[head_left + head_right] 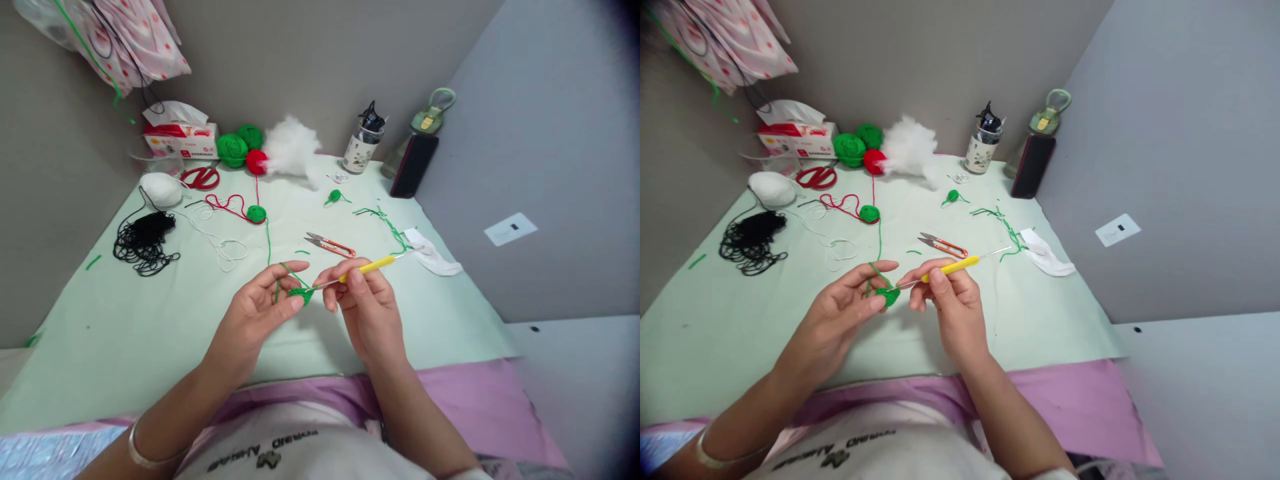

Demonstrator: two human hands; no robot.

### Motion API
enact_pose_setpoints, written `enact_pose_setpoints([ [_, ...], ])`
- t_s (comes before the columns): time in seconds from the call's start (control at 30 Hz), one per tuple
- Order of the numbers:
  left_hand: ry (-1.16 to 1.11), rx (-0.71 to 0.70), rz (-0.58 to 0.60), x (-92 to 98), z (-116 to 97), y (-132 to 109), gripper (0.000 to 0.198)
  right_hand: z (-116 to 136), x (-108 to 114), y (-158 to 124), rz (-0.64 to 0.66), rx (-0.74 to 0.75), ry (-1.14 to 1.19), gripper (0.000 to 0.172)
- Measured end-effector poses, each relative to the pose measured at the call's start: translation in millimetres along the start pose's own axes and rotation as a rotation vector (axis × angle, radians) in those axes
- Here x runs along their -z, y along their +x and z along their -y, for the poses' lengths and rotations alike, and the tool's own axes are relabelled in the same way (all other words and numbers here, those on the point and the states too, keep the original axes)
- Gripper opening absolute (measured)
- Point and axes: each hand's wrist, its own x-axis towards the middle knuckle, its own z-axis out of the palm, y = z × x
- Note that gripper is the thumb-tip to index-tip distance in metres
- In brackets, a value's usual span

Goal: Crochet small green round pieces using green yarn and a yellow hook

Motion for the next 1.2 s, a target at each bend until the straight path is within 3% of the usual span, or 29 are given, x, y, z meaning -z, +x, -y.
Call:
enact_pose_setpoints([
  [0.13, 0.118, -0.069, -0.041, 1.5, 1, -1, 0.031, 1, 1, -6, 0.004, 0.131, -0.215, 0.021],
  [0.33, 0.197, -0.137, -0.11, 0.6, 4, -2, 0.031, 1, 0, -16, 0.109, 0.481, -0.681, 0.024],
  [0.43, 0.012, -0.051, -0.071, -2.6, 0, -2, 0.041, -1, 2, -18, 0.176, 0.713, -1.025, 0.035],
  [0.5, -0.16, 0.097, 0.015, -3.3, -3, -1, 0.046, -3, 4, -18, 0.181, 0.791, -1.084, 0.039],
  [0.6, -0.311, 0.234, 0.072, -1.9, -6, 2, 0.043, -4, 5, -16, 0.081, 0.664, -0.816, 0.033],
  [0.73, -0.306, 0.154, 0.036, -2.2, -7, 3, 0.04, -2, 1, -9, -0.028, 0.352, -0.371, 0.02],
  [0.83, -0.238, 0.1, 0.075, -5.5, -5, 2, 0.037, -2, -3, -5, 0.024, 0.275, -0.309, 0.016],
  [0.93, -0.14, 0.048, 0.036, -8.0, -1, 1, 0.036, -4, -5, -7, 0.011, 0.303, -0.384, 0.017],
  [1.03, -0.127, 0.014, -0.04, -9.6, 3, 1, 0.042, -9, -1, -12, 0.026, 0.45, -0.637, 0.026],
  [1.13, -0.264, 0.14, 0.006, -9.6, 3, 4, 0.039, -13, 5, -15, 0.106, 0.698, -0.922, 0.043],
  [1.2, -0.363, 0.244, 0.055, -7.8, 2, 6, 0.035, -11, 7, -14, 0.081, 0.725, -0.887, 0.043],
])
